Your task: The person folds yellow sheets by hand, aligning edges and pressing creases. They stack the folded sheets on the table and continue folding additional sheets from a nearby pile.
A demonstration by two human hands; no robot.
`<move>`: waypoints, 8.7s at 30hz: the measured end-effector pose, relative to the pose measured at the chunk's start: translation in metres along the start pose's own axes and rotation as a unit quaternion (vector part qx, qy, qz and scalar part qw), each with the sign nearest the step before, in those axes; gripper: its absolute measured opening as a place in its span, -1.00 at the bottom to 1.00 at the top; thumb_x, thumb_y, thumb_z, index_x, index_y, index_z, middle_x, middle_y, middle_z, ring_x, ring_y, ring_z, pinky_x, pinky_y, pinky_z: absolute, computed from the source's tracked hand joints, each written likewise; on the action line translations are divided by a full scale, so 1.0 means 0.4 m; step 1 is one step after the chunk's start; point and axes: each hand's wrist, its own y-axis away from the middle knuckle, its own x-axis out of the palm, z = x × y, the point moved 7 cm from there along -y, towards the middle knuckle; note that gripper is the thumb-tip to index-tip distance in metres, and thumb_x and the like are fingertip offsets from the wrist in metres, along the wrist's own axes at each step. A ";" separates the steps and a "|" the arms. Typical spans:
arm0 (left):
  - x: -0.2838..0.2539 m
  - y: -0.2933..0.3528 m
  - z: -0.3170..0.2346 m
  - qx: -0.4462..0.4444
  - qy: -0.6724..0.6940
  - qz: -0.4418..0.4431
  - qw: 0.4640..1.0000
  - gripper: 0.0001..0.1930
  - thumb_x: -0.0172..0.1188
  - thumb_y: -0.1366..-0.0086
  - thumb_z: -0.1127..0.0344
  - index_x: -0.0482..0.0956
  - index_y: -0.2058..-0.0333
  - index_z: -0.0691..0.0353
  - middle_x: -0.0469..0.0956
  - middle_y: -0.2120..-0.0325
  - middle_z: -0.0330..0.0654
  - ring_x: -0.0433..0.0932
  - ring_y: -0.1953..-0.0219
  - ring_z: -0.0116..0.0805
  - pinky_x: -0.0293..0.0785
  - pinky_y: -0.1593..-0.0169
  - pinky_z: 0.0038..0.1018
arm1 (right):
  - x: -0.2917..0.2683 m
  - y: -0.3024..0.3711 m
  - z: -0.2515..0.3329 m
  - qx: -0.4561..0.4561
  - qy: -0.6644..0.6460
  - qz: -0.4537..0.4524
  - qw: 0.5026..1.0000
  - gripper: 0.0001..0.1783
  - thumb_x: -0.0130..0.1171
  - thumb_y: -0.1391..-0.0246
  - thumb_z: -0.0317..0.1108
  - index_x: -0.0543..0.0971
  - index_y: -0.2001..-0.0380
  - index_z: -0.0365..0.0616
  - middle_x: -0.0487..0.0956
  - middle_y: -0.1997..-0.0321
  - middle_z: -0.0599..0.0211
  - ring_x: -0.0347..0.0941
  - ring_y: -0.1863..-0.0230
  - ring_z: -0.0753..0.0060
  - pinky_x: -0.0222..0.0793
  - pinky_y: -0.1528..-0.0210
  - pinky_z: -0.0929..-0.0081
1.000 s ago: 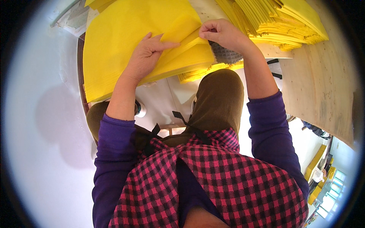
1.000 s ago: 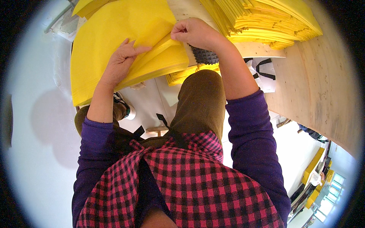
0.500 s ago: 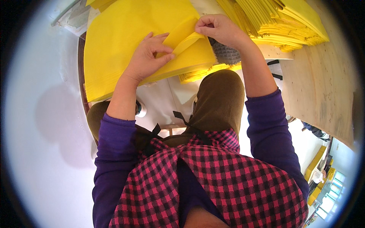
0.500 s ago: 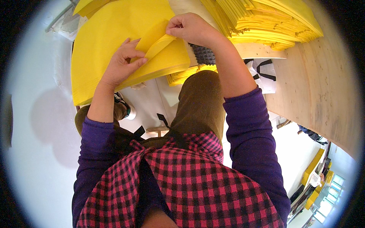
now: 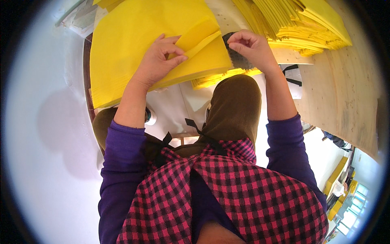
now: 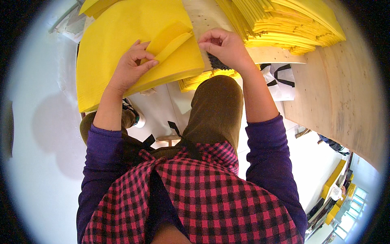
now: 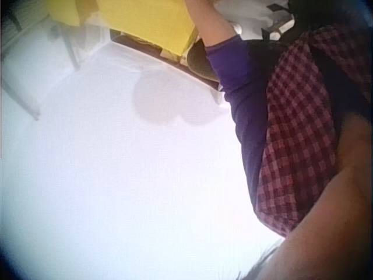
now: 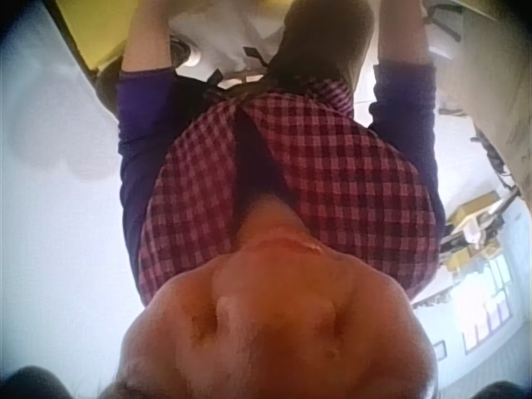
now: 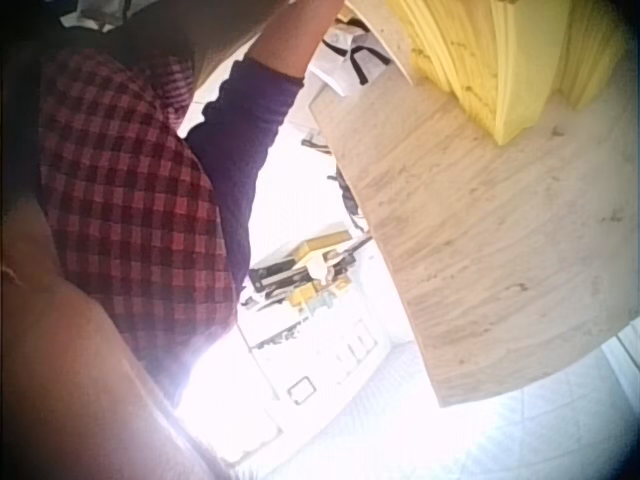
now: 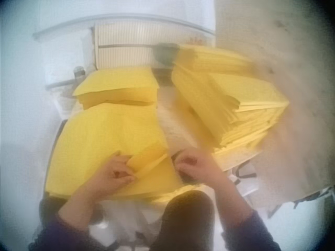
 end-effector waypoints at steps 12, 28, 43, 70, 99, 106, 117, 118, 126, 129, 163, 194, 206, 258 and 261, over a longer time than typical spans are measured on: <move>-0.001 0.006 0.009 -0.051 0.016 -0.012 0.998 -0.84 0.30 -0.11 0.37 0.57 0.32 0.23 0.48 0.02 0.02 0.17 -0.27 -0.11 -0.06 -0.33 -0.30 | 0.061 0.004 -0.018 -0.012 0.060 0.098 0.993 -0.90 0.23 0.05 -0.53 0.54 0.40 -0.19 0.36 0.42 0.56 0.28 0.40 0.72 0.25 0.31 0.74; -0.007 0.003 -0.005 0.001 0.021 -0.026 0.999 -0.90 0.25 -0.14 0.37 0.56 0.39 0.25 0.53 0.30 -0.06 0.35 -0.14 -0.14 -0.12 -0.36 -0.27 | 0.050 -0.055 0.057 -0.078 0.094 0.117 0.986 -0.82 0.16 -0.04 -0.33 0.53 0.41 -0.25 0.50 0.51 0.43 0.37 0.43 0.60 0.33 0.31 0.58; -0.004 0.002 0.002 -0.002 0.025 -0.011 1.000 -0.90 0.25 -0.14 0.38 0.56 0.38 0.25 0.58 0.30 -0.14 0.36 -0.14 -0.21 -0.15 -0.37 -0.29 | 0.070 -0.081 0.101 -0.088 0.126 0.109 0.982 -0.84 0.11 -0.11 -0.36 0.49 0.38 -0.25 0.42 0.47 0.53 0.29 0.37 0.67 0.27 0.26 0.65; -0.013 0.003 0.006 0.018 0.024 -0.038 0.999 -0.90 0.21 -0.11 0.44 0.48 0.51 0.31 0.41 0.64 -0.30 0.26 0.59 -0.56 -0.08 -0.38 -0.28 | 0.024 -0.027 0.030 -0.042 0.103 0.047 0.993 -0.86 0.25 0.03 -0.41 0.56 0.36 -0.18 0.44 0.47 0.54 0.29 0.43 0.70 0.26 0.35 0.67; -0.014 -0.004 -0.006 0.015 0.037 -0.048 0.998 -0.88 0.22 -0.12 0.43 0.47 0.53 0.28 0.20 0.75 -0.38 0.15 0.65 -0.58 -0.05 -0.37 -0.29 | -0.078 -0.013 -0.142 0.050 0.189 -0.056 0.979 -0.79 0.34 0.10 -0.35 0.52 0.42 -0.17 0.44 0.51 0.51 0.33 0.45 0.64 0.29 0.38 0.63; -0.014 -0.001 -0.012 0.017 0.039 -0.037 0.998 -0.89 0.21 -0.12 0.44 0.48 0.52 0.29 0.26 0.74 -0.37 0.14 0.66 -0.58 -0.09 -0.38 -0.29 | -0.076 -0.005 -0.235 0.068 0.217 -0.067 0.971 -0.72 0.35 0.14 -0.24 0.57 0.39 -0.17 0.52 0.58 0.24 0.43 0.52 0.41 0.37 0.41 0.43; -0.013 -0.003 -0.017 0.016 0.037 -0.040 0.998 -0.88 0.20 -0.13 0.43 0.47 0.53 0.28 0.17 0.77 -0.40 0.11 0.68 -0.59 -0.06 -0.38 -0.29 | -0.077 0.032 -0.128 0.021 0.059 -0.089 0.994 -0.87 0.19 -0.05 -0.43 0.59 0.29 -0.17 0.52 0.47 0.52 0.37 0.44 0.70 0.31 0.34 0.69; -0.014 -0.002 -0.018 0.017 0.037 -0.043 0.998 -0.88 0.20 -0.13 0.43 0.47 0.53 0.28 0.15 0.77 -0.41 0.10 0.68 -0.60 -0.06 -0.38 -0.29 | -0.056 0.033 -0.110 0.015 0.016 -0.051 0.998 -0.87 0.21 -0.02 -0.45 0.59 0.31 -0.17 0.50 0.47 0.55 0.36 0.43 0.72 0.30 0.32 0.70; -0.013 -0.002 -0.007 0.022 0.026 -0.046 0.998 -0.88 0.22 -0.13 0.41 0.49 0.50 0.31 0.27 0.71 -0.34 0.29 0.55 -0.57 -0.07 -0.38 -0.31 | 0.065 0.020 -0.014 -0.032 0.032 0.111 0.993 -0.88 0.27 0.08 -0.52 0.55 0.41 -0.17 0.40 0.46 0.59 0.32 0.39 0.73 0.26 0.31 0.75; -0.011 -0.004 0.006 0.006 0.021 -0.024 0.999 -0.89 0.21 -0.13 0.41 0.50 0.48 0.32 0.36 0.66 -0.32 0.35 0.49 -0.54 -0.08 -0.38 -0.31 | 0.071 0.004 -0.024 0.010 0.042 0.116 0.992 -0.91 0.26 0.05 -0.50 0.54 0.43 -0.19 0.39 0.48 0.59 0.31 0.41 0.73 0.26 0.34 0.73; -0.011 0.000 0.018 -0.012 0.021 -0.015 1.000 -0.90 0.24 -0.11 0.43 0.52 0.47 0.32 0.57 0.46 -0.21 0.46 0.37 -0.52 -0.11 -0.38 -0.27 | 0.052 0.012 0.005 -0.031 0.042 0.123 0.991 -0.88 0.26 0.09 -0.53 0.54 0.42 -0.17 0.37 0.45 0.58 0.27 0.39 0.71 0.24 0.32 0.72; -0.016 0.002 0.004 0.027 0.047 -0.056 0.997 -0.88 0.21 -0.13 0.35 0.55 0.44 0.30 0.46 0.63 -0.18 0.47 0.43 -0.32 0.00 -0.34 -0.26 | 0.059 -0.078 0.098 -0.096 0.150 0.152 0.972 -0.85 0.14 -0.10 -0.37 0.47 0.41 -0.25 0.42 0.51 0.53 0.29 0.42 0.67 0.28 0.31 0.64; -0.011 0.007 0.027 -0.057 0.074 -0.042 0.995 -0.77 0.18 -0.14 0.46 0.54 0.19 0.23 0.58 0.36 -0.17 0.50 0.16 -0.42 0.05 -0.31 -0.36 | 0.073 -0.097 0.126 -0.132 0.146 0.132 0.972 -0.86 0.10 -0.13 -0.35 0.47 0.40 -0.20 0.39 0.53 0.55 0.26 0.46 0.72 0.23 0.38 0.69; -0.013 -0.002 0.027 -0.010 0.019 -0.028 0.999 -0.87 0.27 -0.11 0.42 0.50 0.49 0.31 0.56 0.44 -0.21 0.48 0.22 -0.49 -0.03 -0.35 -0.32 | 0.025 -0.009 0.002 0.007 0.033 0.012 0.999 -0.76 0.31 0.11 -0.38 0.60 0.29 -0.07 0.45 0.50 0.54 0.30 0.49 0.65 0.29 0.39 0.66; -0.013 0.004 0.038 -0.034 0.019 -0.033 0.999 -0.89 0.26 -0.13 0.41 0.54 0.40 0.30 0.54 0.39 -0.21 0.45 0.18 -0.48 0.03 -0.31 -0.37 | 0.052 0.019 0.014 -0.086 0.072 0.088 0.990 -0.78 0.27 0.13 -0.52 0.56 0.32 -0.12 0.39 0.36 0.63 0.22 0.42 0.73 0.19 0.36 0.73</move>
